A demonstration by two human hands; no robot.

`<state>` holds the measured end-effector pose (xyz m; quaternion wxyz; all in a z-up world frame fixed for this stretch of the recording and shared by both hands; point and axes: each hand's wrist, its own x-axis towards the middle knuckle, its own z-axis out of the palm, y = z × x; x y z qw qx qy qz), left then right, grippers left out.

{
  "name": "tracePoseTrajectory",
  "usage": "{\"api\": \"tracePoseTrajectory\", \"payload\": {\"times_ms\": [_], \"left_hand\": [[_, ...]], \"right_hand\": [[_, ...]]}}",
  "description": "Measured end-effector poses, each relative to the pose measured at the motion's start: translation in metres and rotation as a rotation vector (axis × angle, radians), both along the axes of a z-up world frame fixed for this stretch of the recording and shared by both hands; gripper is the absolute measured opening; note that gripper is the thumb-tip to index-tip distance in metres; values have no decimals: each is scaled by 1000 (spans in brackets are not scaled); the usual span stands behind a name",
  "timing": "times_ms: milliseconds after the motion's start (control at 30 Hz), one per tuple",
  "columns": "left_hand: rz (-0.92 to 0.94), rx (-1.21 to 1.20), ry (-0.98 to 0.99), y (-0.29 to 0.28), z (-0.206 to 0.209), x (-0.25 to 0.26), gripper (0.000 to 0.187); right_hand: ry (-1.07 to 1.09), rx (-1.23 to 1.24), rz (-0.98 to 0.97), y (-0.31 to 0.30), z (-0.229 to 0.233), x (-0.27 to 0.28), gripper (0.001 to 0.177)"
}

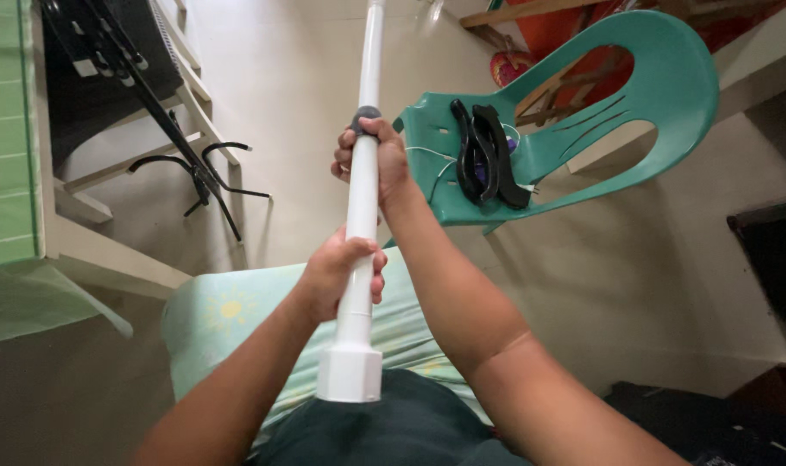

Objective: The person assembles a small electric fan by attaching a black curved stand to a white pole, then mounting a purple fan motor unit onto the pole. They attach three purple fan blades to the motor hub and connect the power cable to the motor.

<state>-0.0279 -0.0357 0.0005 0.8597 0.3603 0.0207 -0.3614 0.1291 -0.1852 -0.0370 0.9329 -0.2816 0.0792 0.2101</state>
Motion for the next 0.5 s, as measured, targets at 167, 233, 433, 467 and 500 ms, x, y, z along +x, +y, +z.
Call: {"api": "tracePoseTrajectory", "payload": {"times_ms": [167,233,433,467,500], "left_hand": [[99,317,98,-15,0,-5,50],[95,348,55,-3,7,-2,60],[79,280,-556,49,42,-27,75],[83,360,-722,52,45,-29,74],[107,443,-811,49,46,-28,73]], "right_hand": [[46,-217,94,-5,-41,13,24],[105,-244,113,-5,-67,21,30],[302,-92,272,-26,-131,24,49],[307,-102,290,-29,-133,18,49],[311,-111,308,-29,-132,10,50]]}}
